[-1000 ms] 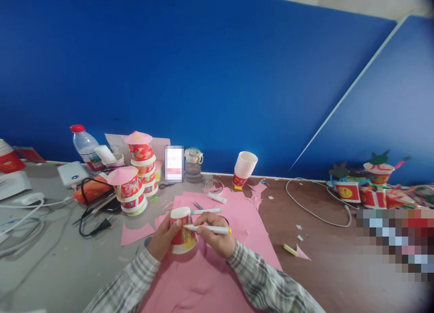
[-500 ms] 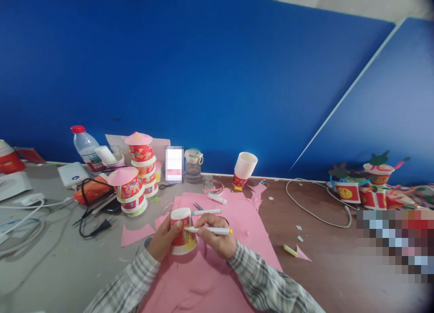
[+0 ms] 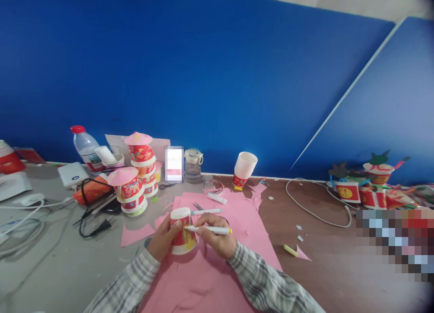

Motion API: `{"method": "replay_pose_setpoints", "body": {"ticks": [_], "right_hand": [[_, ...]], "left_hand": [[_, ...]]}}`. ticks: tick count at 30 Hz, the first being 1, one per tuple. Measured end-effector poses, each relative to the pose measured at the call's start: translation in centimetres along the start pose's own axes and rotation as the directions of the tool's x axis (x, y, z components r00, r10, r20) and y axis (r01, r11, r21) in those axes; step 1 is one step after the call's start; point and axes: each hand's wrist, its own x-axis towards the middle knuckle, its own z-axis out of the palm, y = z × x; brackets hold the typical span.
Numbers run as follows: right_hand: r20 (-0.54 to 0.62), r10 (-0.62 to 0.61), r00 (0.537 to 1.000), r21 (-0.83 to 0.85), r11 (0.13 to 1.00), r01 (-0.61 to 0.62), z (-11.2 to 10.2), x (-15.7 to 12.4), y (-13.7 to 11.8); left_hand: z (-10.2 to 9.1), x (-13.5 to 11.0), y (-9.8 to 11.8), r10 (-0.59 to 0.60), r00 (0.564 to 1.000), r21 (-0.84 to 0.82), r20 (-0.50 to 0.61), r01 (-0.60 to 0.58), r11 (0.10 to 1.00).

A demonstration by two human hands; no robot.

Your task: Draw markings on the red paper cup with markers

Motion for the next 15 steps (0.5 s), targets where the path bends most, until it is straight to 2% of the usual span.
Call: {"method": "replay_pose_setpoints", "body": {"ticks": [7, 15], "right_hand": [[-0.022, 0.037, 0.999, -0.012, 0.999, -0.037, -0.43, 0.06, 0.47], [-0.037, 0.023, 0.999, -0.002, 1.000, -0.023, -0.67, 0.15, 0.67]], "left_hand": [[-0.16, 0.02, -0.45, -0.009, 1.000, -0.045, 0.027, 0.010, 0.999], [-0.26, -0.02, -0.72, 0.000, 1.000, -0.068, 0.028, 0.002, 0.998]]}}
